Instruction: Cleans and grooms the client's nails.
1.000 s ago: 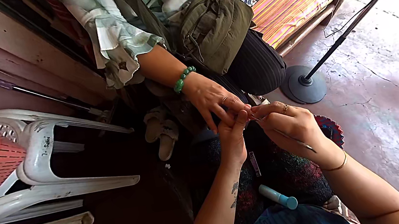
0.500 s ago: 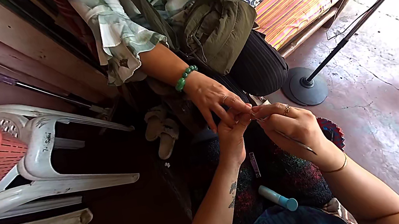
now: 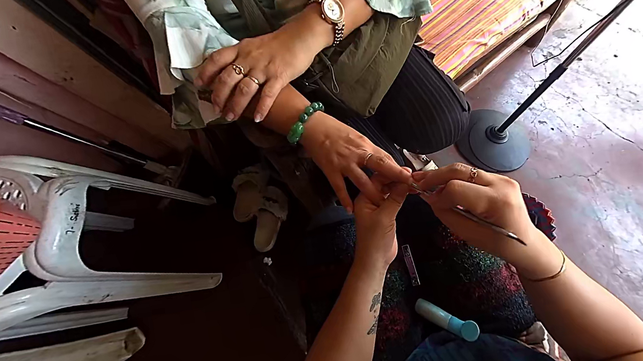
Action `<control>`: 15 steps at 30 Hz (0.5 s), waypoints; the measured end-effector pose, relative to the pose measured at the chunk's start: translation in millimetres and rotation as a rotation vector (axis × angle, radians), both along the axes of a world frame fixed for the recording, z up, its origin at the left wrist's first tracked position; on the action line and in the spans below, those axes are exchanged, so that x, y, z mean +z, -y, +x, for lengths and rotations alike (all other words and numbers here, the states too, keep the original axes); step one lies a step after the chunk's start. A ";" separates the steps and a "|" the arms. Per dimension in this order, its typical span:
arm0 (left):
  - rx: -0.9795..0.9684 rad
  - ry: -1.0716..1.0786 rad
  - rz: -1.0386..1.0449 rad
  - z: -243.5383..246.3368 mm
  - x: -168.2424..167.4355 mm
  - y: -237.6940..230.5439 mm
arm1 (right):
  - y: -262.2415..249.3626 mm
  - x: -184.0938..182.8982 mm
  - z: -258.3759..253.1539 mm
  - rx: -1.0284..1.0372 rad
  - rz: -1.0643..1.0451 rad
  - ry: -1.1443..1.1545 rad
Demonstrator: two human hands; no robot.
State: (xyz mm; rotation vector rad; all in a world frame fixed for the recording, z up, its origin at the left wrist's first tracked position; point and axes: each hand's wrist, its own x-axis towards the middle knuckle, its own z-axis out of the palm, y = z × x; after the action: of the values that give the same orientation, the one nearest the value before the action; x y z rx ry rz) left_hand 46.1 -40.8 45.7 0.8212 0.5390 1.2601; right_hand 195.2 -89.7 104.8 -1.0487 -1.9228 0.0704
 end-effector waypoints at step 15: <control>-0.019 -0.002 0.002 -2.2 2.4 -0.6 | -2.3 5.3 0.1 0.017 -0.026 -0.022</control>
State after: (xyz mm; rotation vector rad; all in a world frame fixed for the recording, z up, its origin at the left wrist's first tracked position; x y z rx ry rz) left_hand 43.9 -40.2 48.1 0.8277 0.5300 1.2429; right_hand 195.3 -87.4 110.2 -1.0449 -1.9152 0.1164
